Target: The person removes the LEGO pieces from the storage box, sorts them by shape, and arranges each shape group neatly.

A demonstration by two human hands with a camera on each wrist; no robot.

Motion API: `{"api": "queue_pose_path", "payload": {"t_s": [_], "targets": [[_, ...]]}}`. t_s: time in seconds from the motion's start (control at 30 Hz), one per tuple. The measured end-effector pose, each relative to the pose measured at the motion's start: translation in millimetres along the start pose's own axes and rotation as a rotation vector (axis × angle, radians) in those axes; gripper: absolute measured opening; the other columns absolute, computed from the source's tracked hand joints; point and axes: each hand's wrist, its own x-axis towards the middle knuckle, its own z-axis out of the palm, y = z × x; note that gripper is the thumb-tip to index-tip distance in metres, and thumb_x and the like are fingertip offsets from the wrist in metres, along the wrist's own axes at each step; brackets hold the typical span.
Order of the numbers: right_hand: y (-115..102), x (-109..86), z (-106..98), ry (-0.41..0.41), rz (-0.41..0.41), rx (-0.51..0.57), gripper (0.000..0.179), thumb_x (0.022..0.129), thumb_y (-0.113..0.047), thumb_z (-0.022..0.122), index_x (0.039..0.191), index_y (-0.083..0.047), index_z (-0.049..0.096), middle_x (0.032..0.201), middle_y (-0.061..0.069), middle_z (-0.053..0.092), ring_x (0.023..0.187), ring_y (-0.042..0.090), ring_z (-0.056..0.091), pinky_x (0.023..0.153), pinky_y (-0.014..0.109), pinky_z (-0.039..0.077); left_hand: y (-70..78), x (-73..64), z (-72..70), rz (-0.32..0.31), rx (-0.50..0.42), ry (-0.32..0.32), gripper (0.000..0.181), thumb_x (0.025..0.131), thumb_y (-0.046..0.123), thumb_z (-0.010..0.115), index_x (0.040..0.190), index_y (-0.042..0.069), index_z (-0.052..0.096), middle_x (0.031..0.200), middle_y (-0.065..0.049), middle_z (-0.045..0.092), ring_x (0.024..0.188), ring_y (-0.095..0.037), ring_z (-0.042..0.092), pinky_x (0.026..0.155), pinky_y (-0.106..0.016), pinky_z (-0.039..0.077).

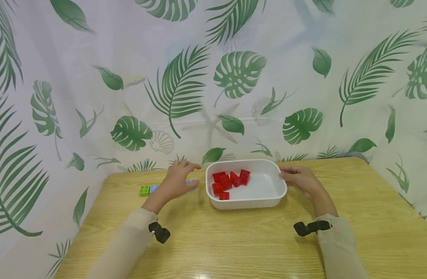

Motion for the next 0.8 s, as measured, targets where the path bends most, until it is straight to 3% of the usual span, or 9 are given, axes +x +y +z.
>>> {"api": "queue_pose_path", "payload": {"t_s": [0.3, 0.53, 0.8], "targets": [[0.3, 0.7, -0.3, -0.002, 0.013, -0.001, 0.057, 0.101, -0.023, 0.063, 0.147, 0.006, 0.047, 0.149, 0.026, 0.051, 0.098, 0.002, 0.065, 0.09, 0.025, 0.057, 22.9, 20.0, 16.5, 0.037, 0.019, -0.087, 0.044, 0.093, 0.029, 0.073, 0.133, 0.014, 0.065, 0.129, -0.009, 0.061, 0.119, -0.029, 0.045, 0.103, -0.05, 0.04], [-1.1, -1.9, -0.1, 0.008, 0.021, -0.035, 0.055, 0.101, -0.026, 0.064, 0.146, 0.003, 0.05, 0.148, 0.025, 0.052, 0.101, 0.005, 0.065, 0.092, 0.026, 0.057, 29.5, 34.3, 30.4, 0.061, 0.135, -0.131, 0.039, 0.093, 0.033, 0.071, 0.128, 0.016, 0.07, 0.129, -0.006, 0.064, 0.115, -0.024, 0.048, 0.099, -0.043, 0.044], [-1.9, -3.0, 0.9, 0.007, 0.012, -0.035, 0.056, 0.101, -0.027, 0.064, 0.146, 0.003, 0.05, 0.149, 0.025, 0.052, 0.104, 0.008, 0.065, 0.093, 0.027, 0.057, 36.2, 39.1, 39.5, 0.069, 0.228, -0.179, 0.031, 0.092, 0.032, 0.073, 0.118, 0.014, 0.074, 0.117, -0.002, 0.067, 0.112, -0.022, 0.048, 0.096, -0.041, 0.042]]}}
